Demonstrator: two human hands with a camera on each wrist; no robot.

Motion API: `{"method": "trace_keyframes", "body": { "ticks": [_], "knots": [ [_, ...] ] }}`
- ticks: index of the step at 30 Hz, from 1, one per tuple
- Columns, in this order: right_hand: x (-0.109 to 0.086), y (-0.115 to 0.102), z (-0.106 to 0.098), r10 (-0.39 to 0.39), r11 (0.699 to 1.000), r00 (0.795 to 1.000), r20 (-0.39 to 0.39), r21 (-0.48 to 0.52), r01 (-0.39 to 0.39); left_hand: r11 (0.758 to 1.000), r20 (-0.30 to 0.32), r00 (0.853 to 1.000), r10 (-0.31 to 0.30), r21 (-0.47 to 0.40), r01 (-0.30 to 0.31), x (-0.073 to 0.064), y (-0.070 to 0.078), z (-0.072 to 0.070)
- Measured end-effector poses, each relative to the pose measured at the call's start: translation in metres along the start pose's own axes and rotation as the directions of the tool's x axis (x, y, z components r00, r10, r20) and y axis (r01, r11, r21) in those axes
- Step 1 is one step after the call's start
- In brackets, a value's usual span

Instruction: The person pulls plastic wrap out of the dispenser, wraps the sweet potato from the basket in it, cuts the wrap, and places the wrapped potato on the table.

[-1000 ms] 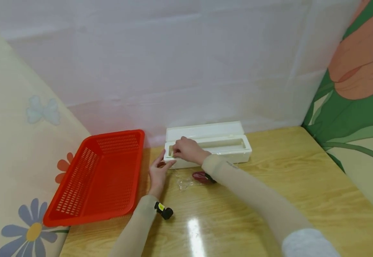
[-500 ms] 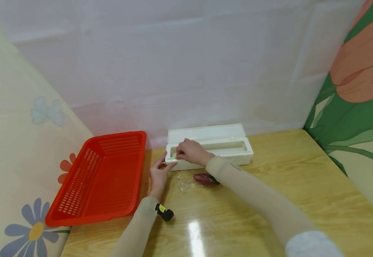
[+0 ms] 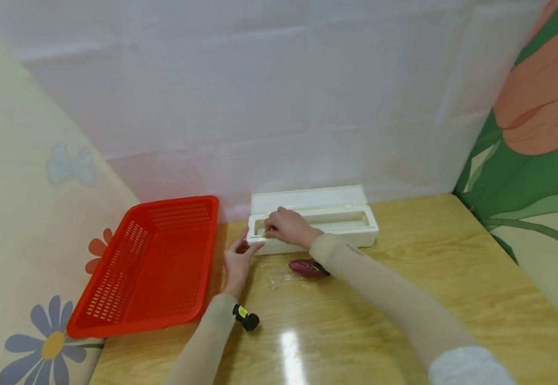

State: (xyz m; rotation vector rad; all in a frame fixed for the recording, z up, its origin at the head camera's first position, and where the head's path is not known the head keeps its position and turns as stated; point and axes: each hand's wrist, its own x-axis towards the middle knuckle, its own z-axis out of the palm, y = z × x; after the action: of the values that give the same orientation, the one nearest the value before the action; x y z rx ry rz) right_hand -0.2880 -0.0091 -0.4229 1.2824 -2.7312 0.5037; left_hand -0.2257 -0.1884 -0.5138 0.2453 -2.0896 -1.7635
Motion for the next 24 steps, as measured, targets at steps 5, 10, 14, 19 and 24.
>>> {"method": "trace_keyframes", "body": {
  "ticks": [5, 10, 14, 19, 24],
  "knots": [
    [0.0, -0.001, 0.001, -0.004, 1.0, 1.0, -0.007, 0.009, 0.004, 1.0, 0.011, 1.0, 0.011, -0.025, -0.011, 0.001, -0.001, -0.001],
    [0.0, 0.001, 0.002, -0.018, 1.0, 1.0, -0.013, 0.007, 0.018, 1.0, 0.007, 1.0, 0.006, -0.029, -0.006, 0.001, -0.002, -0.002],
    [-0.001, 0.001, 0.002, -0.015, 1.0, 1.0, -0.005, 0.004, 0.015, 1.0, 0.007, 1.0, 0.007, -0.028, -0.007, 0.0, -0.002, 0.0],
    [-0.005, 0.003, -0.001, -0.027, 1.0, 1.0, -0.005, -0.014, 0.027, 0.999, 0.021, 0.999, 0.029, -0.036, -0.029, 0.0, -0.002, 0.001],
    [-0.012, 0.01, -0.006, -0.031, 0.999, 0.999, 0.006, -0.033, 0.032, 0.999, 0.013, 0.999, 0.035, -0.042, -0.035, 0.002, -0.005, -0.003]
  ]
}}
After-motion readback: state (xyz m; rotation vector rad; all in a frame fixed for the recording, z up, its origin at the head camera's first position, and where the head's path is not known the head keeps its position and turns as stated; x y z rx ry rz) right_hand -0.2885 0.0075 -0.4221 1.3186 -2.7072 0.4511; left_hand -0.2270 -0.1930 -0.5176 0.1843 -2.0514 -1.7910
